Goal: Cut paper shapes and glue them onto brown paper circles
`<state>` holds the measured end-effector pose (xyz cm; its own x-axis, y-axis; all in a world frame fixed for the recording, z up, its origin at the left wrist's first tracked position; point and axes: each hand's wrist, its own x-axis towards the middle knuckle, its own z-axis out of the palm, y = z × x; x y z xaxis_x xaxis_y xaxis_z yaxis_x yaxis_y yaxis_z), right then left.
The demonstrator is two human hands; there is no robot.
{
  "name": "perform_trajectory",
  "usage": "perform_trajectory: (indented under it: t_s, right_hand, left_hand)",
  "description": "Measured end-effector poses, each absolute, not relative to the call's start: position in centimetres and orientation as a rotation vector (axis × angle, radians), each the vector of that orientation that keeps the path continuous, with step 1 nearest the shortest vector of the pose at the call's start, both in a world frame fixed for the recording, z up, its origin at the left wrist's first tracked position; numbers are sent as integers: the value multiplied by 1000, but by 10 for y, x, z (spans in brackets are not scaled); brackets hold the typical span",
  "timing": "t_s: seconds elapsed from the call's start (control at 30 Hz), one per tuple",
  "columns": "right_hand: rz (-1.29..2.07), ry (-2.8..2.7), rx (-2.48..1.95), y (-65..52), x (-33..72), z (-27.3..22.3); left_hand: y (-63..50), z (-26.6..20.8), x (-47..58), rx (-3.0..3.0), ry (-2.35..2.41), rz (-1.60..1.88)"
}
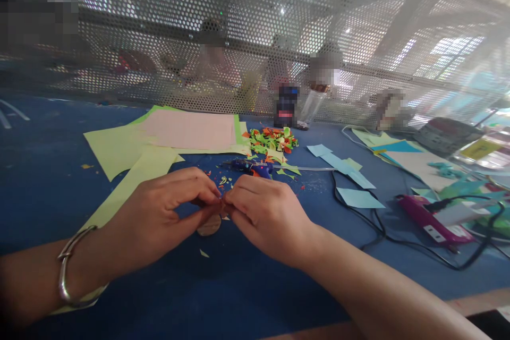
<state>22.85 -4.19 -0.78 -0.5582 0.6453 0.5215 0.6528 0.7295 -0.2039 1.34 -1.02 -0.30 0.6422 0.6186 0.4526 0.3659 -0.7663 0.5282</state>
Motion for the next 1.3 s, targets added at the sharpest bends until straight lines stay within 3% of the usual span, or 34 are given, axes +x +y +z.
perform_trajectory:
  t_s: [0.47, 1.3]
  right_hand:
    - [-34, -2368, -931, -40, 227, -12]
    - [238, -2360, -1065, -40, 225, -10]
  left_hand:
    - [-4, -6, 12, 2546, 731, 872]
    - [-6, -4, 15, 2276, 903, 748]
